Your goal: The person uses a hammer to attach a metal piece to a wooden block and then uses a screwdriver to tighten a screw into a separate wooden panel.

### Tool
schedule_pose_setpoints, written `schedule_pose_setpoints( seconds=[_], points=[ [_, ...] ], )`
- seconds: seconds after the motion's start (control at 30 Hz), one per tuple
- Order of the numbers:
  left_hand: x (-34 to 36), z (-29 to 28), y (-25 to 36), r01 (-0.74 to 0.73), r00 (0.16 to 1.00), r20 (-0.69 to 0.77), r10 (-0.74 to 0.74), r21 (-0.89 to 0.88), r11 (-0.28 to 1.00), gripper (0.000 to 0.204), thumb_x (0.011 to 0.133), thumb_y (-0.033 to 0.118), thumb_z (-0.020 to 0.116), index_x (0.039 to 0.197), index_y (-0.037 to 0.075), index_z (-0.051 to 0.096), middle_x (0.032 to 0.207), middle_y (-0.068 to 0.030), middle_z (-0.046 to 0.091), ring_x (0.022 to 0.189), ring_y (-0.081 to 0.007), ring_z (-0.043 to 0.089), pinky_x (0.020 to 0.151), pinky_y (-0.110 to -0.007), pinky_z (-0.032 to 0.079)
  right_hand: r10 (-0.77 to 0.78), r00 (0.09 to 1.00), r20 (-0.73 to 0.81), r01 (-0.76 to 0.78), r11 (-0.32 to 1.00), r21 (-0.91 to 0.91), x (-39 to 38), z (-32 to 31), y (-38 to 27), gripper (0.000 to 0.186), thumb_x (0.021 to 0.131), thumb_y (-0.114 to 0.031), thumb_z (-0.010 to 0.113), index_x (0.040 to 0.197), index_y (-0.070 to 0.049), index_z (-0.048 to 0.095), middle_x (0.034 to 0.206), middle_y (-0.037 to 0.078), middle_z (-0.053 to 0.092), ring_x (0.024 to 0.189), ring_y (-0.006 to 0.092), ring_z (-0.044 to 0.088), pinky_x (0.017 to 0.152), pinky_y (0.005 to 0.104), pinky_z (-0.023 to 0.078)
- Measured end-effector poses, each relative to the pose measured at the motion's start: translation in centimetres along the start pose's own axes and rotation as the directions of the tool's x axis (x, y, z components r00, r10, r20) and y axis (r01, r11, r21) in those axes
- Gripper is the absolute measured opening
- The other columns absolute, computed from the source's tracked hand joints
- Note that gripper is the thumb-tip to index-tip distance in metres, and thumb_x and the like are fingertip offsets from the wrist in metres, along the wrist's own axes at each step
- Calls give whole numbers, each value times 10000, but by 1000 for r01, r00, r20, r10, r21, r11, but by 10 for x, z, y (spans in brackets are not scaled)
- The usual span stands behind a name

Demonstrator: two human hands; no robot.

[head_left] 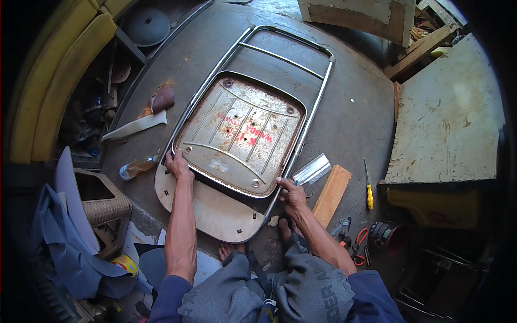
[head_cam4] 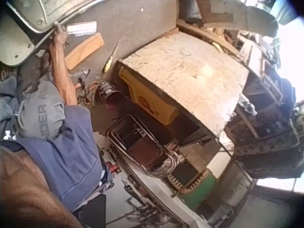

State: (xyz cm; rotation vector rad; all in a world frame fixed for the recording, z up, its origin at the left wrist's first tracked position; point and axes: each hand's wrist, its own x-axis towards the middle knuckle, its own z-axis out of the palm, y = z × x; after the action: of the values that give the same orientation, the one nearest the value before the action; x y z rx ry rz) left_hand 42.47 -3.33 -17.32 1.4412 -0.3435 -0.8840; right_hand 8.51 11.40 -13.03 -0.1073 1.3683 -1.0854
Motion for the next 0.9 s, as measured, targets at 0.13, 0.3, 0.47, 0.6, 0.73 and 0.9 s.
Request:
schedule_pose_setpoints(
  seconds=[0.13,0.3,0.47,0.6,0.73,0.9],
  points=[
    [-14,9,4,80,997,11,-79,-81,993,353,916,61,598,1265,27,568,1128,-123,652,1057,-242,639,885,-395,558,10,1000,-17,-11,1000,-20,-5,1,-6,199,823,-163,799,797,-126,605,601,-93,438,445,41,334,433,240,299],
    [-30,-7,-7,406,912,201,-359,-298,864,526,917,162,683,1398,42,507,1311,-135,602,1169,-295,611,1015,-461,506,5,1000,-3,-5,1000,0,-4,7,-4,191,827,-144,789,801,-123,601,609,-86,447,444,40,346,423,242,305],
    [-105,-9,-21,641,747,512,-425,-382,666,573,902,175,705,1423,60,494,1366,-111,587,1263,-303,552,1125,-501,409,2,1000,-15,-2,1000,-9,-4,3,-3,201,835,-131,780,767,-133,591,598,-90,434,444,39,345,423,245,307],
    [-138,1,-22,656,714,558,-424,-319,684,567,902,168,691,1419,54,491,1365,-110,589,1292,-310,531,1151,-504,385,11,1000,12,-11,1000,10,-1,-1,1,200,805,-151,806,829,-96,614,620,-58,475,447,52,383,405,243,335],
    [-137,6,-28,664,715,524,-463,-302,684,529,920,135,654,1415,50,489,1364,-109,588,1289,-313,537,1160,-506,376,7,1000,23,-7,1000,-1,0,2,0,199,819,-144,801,808,-113,604,613,-70,461,443,45,367,410,243,321],
    [-136,14,-34,637,760,422,-495,-328,698,493,936,72,587,1415,26,480,1342,-131,590,1248,-316,568,1120,-513,422,67,997,30,-64,993,-98,-6,0,-12,217,859,-227,794,809,-134,605,619,-88,438,438,43,331,422,255,293]
  ],
)
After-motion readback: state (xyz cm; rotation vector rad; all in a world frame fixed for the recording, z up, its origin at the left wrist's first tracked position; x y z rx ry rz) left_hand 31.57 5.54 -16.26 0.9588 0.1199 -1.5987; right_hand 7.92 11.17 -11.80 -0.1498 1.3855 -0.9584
